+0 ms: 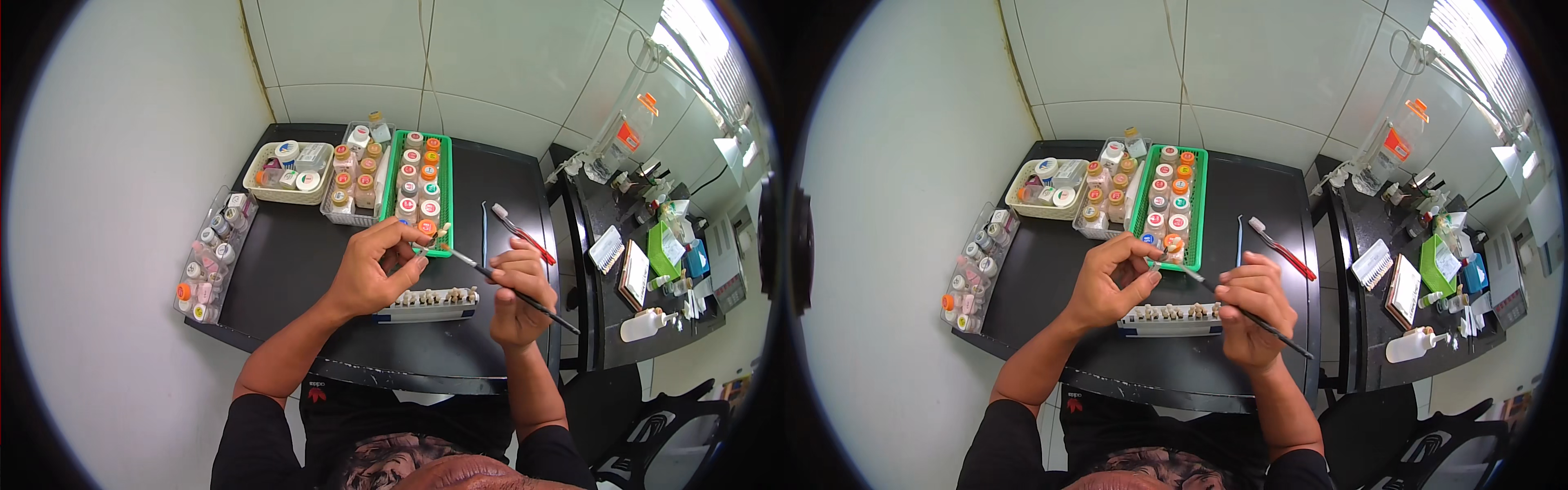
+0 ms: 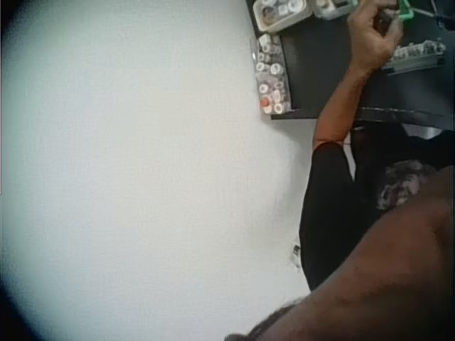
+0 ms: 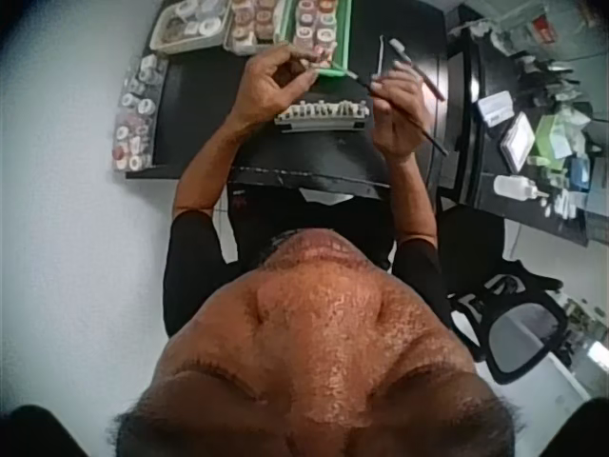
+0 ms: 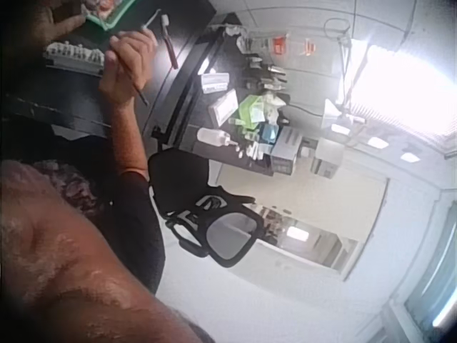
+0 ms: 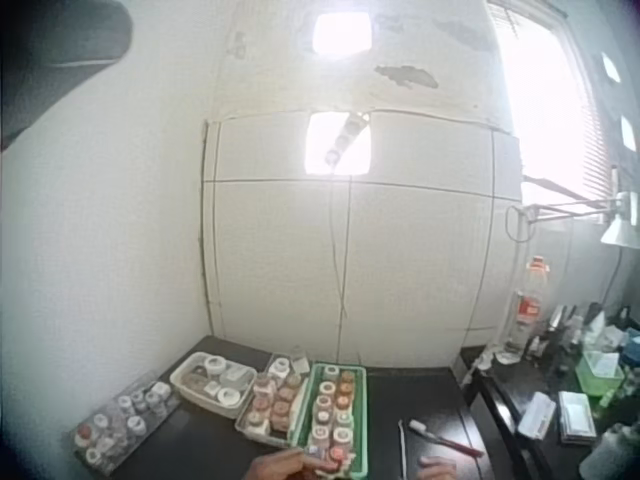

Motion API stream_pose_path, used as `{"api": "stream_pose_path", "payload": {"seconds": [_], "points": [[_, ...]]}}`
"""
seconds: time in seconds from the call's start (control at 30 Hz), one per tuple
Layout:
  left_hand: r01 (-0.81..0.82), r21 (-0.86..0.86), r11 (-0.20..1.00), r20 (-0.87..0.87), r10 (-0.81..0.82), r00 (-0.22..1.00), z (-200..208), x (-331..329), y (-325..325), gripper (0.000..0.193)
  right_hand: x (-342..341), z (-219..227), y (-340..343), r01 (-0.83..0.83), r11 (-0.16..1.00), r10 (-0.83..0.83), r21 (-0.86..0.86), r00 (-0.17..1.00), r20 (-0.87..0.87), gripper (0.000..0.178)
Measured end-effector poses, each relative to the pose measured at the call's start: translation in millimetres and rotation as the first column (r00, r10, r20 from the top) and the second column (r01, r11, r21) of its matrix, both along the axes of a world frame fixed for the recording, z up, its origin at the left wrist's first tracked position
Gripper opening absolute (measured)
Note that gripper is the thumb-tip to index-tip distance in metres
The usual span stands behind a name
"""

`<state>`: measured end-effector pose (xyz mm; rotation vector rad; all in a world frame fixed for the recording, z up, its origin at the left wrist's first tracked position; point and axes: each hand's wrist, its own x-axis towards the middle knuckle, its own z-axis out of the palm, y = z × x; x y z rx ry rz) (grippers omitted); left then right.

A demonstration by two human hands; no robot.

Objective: The person cleans a dental bridge with a small brush and then applies different colors from various containers to the bridge using another fine brush, periodically comparing the bridge to a shade guide.

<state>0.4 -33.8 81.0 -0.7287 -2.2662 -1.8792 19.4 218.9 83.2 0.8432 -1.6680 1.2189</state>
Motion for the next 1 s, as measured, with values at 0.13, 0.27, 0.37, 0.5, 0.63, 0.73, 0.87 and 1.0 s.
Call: {"api": "stream_pose_path", "payload": {"seconds": [0.13,0.27,0.37,0.5,0.63,0.73,0.87,1.0], "points": [[0.050,0.029,0.998,0.015,-0.051,0.999,-0.6,2.6,3.9,0.027,3.2,-1.3,-5.9,-0.077,0.997,0.076,0.022,0.997,0.034,0.026],[0.060,0.024,0.998,0.078,-0.061,0.995,0.0,4.2,1.6,0.025,1.0,-1.3,-4.6,0.009,0.997,-0.014,0.071,0.997,0.069,0.024],[0.084,0.126,0.988,0.169,-0.105,0.980,-7.8,1.6,0.9,0.025,1.0,-1.5,-0.3,0.044,0.998,-0.047,0.048,0.997,0.060,0.022],[0.111,0.091,0.990,0.151,-0.124,0.981,-5.9,3.4,0.2,0.025,1.1,4.2,-2.9,0.050,0.990,-0.054,0.128,0.998,0.027,0.018],[0.103,0.072,0.992,0.180,-0.114,0.977,-4.8,4.1,-0.4,0.024,1.5,0.1,-0.6,0.063,0.997,-0.064,0.048,0.998,0.015,0.019],[0.095,0.060,0.994,0.181,-0.105,0.978,-1.9,5.1,-2.9,0.024,4.4,3.5,-2.4,0.077,0.989,-0.083,0.127,0.996,0.040,0.021],[0.095,0.031,0.995,0.162,-0.099,0.982,-0.3,4.0,-0.6,0.022,3.1,-2.7,5.3,0.056,0.998,-0.056,-0.006,0.998,0.038,0.019],[0.082,-0.011,0.997,0.137,-0.080,0.987,1.6,5.0,-0.4,0.021,3.6,-1.4,1.9,0.080,0.996,-0.082,0.036,0.995,0.063,0.019]]}}
